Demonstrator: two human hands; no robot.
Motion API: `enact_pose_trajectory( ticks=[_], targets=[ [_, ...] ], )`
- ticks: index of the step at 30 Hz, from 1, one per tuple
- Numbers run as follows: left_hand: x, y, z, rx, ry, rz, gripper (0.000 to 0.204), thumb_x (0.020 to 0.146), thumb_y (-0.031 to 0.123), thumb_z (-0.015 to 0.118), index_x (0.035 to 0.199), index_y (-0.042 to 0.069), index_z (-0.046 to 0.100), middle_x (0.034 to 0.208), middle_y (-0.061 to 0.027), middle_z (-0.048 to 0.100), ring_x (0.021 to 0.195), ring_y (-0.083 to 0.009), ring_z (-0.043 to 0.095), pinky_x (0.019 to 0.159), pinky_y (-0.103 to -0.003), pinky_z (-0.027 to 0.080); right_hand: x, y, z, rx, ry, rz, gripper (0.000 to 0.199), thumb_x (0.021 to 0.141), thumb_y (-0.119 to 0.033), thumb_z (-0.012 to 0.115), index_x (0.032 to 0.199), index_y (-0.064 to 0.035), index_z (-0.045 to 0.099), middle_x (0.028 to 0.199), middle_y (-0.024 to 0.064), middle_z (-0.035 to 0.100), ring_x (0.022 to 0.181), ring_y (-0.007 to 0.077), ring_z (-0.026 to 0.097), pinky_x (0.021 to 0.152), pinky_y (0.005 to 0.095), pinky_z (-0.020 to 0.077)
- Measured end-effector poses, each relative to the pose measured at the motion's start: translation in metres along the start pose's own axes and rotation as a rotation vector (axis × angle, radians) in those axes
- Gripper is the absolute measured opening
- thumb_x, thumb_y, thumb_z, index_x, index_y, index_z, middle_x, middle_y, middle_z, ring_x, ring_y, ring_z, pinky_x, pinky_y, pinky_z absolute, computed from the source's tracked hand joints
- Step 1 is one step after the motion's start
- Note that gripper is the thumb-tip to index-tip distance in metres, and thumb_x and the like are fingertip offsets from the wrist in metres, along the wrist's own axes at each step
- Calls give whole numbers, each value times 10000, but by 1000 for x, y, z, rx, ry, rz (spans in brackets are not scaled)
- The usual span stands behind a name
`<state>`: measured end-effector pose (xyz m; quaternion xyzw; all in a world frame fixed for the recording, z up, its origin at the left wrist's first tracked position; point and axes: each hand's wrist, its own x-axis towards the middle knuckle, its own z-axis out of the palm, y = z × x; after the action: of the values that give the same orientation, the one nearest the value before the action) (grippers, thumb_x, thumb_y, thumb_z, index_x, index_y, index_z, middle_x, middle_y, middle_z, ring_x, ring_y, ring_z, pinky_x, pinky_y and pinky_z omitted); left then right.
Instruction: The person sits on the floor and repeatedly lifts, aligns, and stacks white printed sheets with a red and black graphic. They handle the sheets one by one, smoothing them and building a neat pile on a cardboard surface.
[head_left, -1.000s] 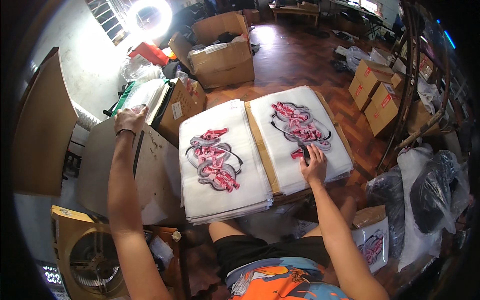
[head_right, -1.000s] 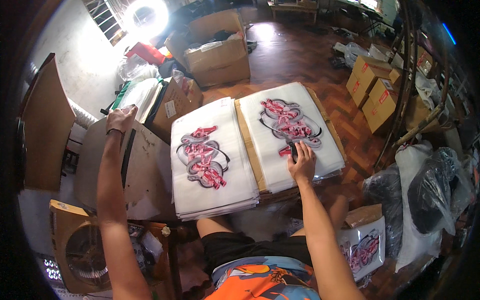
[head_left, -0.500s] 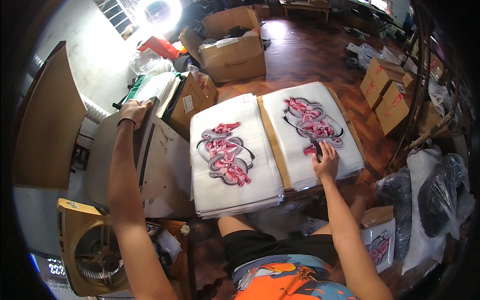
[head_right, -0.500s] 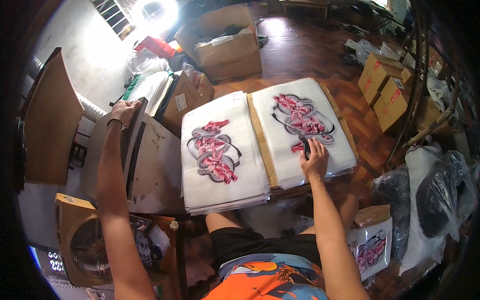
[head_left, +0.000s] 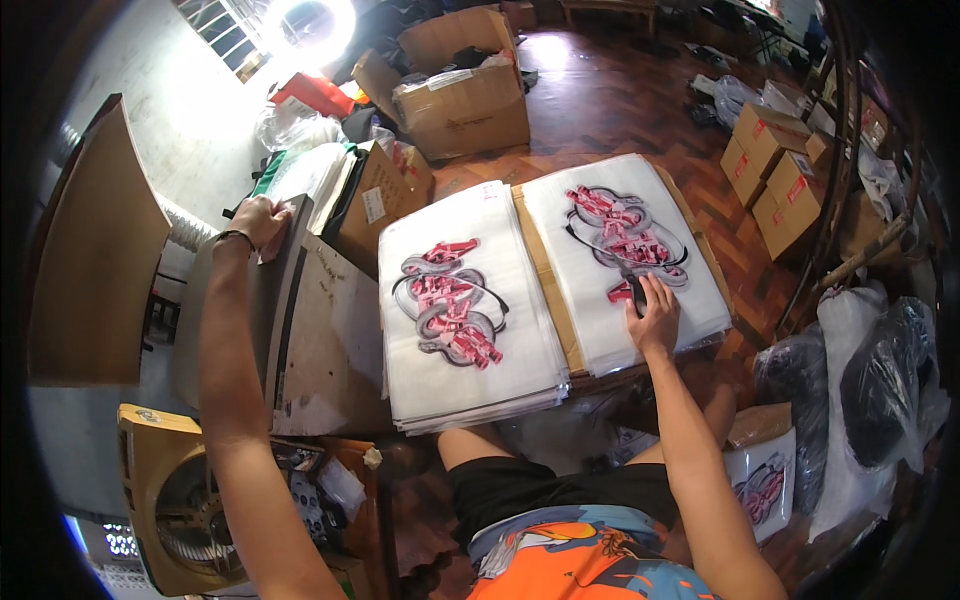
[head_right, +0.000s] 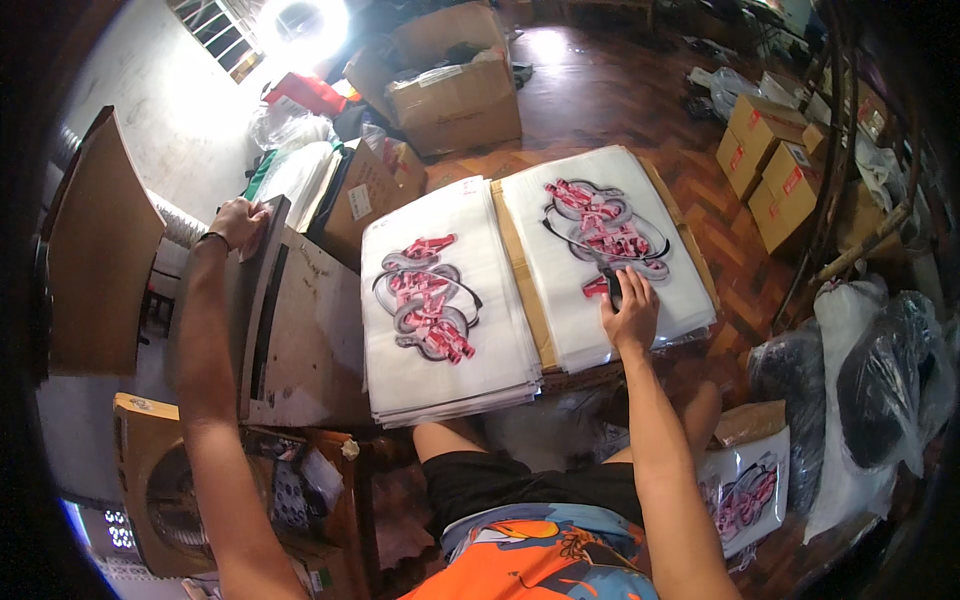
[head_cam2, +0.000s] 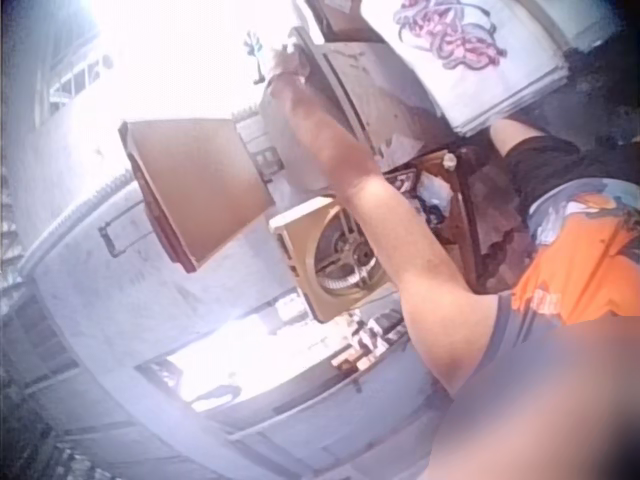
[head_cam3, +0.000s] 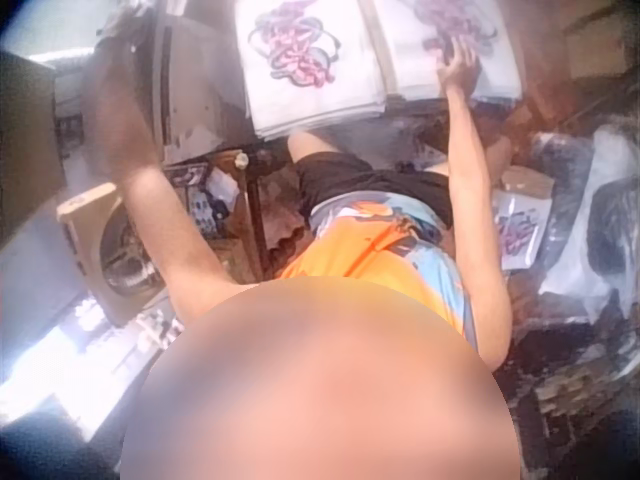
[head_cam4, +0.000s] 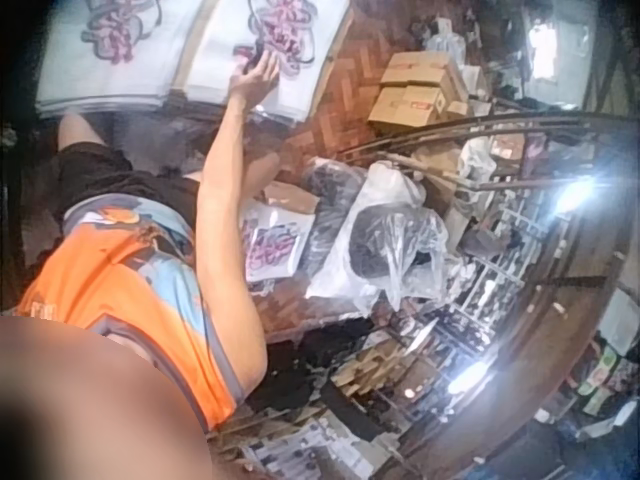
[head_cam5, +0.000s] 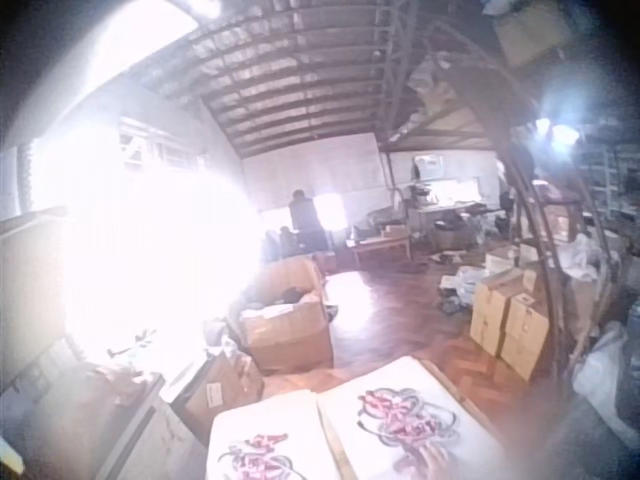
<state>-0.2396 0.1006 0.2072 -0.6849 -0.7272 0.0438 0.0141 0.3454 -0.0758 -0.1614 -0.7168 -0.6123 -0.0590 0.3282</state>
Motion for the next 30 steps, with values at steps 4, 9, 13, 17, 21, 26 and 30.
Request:
enact_pose_trajectory(
  ticks=[4, 9, 13, 17, 21, 26, 30],
  targets=[
    [2, -6, -2, 67, 21, 63, 464, 924, 412, 688, 738, -12, 717, 728, -188, 690, 726, -261, 702, 729, -395, 535, 0, -1, 0, 3, 7, -8, 531, 820, -279, 710, 1304, -85, 606, 1424, 88, 558, 1330, 278, 480, 1114, 443, 359],
    [10, -6, -3, 79, 46, 72, 426, 888, 376, 696, 746, -25, 717, 714, -214, 684, 701, -279, 707, 703, -410, 545, 0, -1, -1, 10, -2, -12, 531, 822, -280, 709, 1303, -81, 605, 1423, 90, 558, 1335, 278, 477, 1115, 444, 358],
    [13, 7, -2, 128, 65, 69, 364, 852, 329, 692, 781, -26, 726, 766, -231, 704, 745, -312, 727, 748, -413, 566, 1, 0, -2, 2, -8, -3, 532, 825, -282, 706, 1307, -84, 603, 1423, 91, 557, 1335, 279, 476, 1117, 446, 356],
    [18, 6, 0, 116, 61, 100, 337, 829, 310, 695, 762, -18, 730, 792, -236, 714, 773, -330, 733, 781, -403, 581, 2, -1, -1, 1, 1, -5, 529, 826, -292, 705, 1303, -85, 610, 1423, 91, 558, 1335, 279, 476, 1117, 449, 355],
    [22, 9, 3, 201, 73, 99, 268, 838, 211, 664, 989, -6, 708, 872, -241, 718, 848, -339, 728, 801, -411, 581, 1, 0, 0, 0, -9, -3, 526, 829, -298, 701, 1302, -85, 611, 1428, 86, 554, 1333, 278, 474, 1119, 454, 353],
    [0, 30, 0, 86, 94, 122, 354, 875, 98, 587, 1227, 67, 616, 994, -258, 703, 966, -402, 687, 885, -450, 553, 0, 3, -3, -17, -6, 8, 530, 824, -297, 700, 1300, -83, 610, 1425, 93, 555, 1324, 287, 479, 1118, 460, 353],
    [-3, 21, -1, 131, 103, 137, 305, 878, 98, 584, 1177, 75, 640, 949, -248, 707, 924, -388, 698, 854, -450, 558, 1, -1, -1, -5, 5, -6, 530, 820, -294, 701, 1295, -77, 610, 1417, 101, 559, 1322, 292, 481, 1114, 459, 358]
  ],
)
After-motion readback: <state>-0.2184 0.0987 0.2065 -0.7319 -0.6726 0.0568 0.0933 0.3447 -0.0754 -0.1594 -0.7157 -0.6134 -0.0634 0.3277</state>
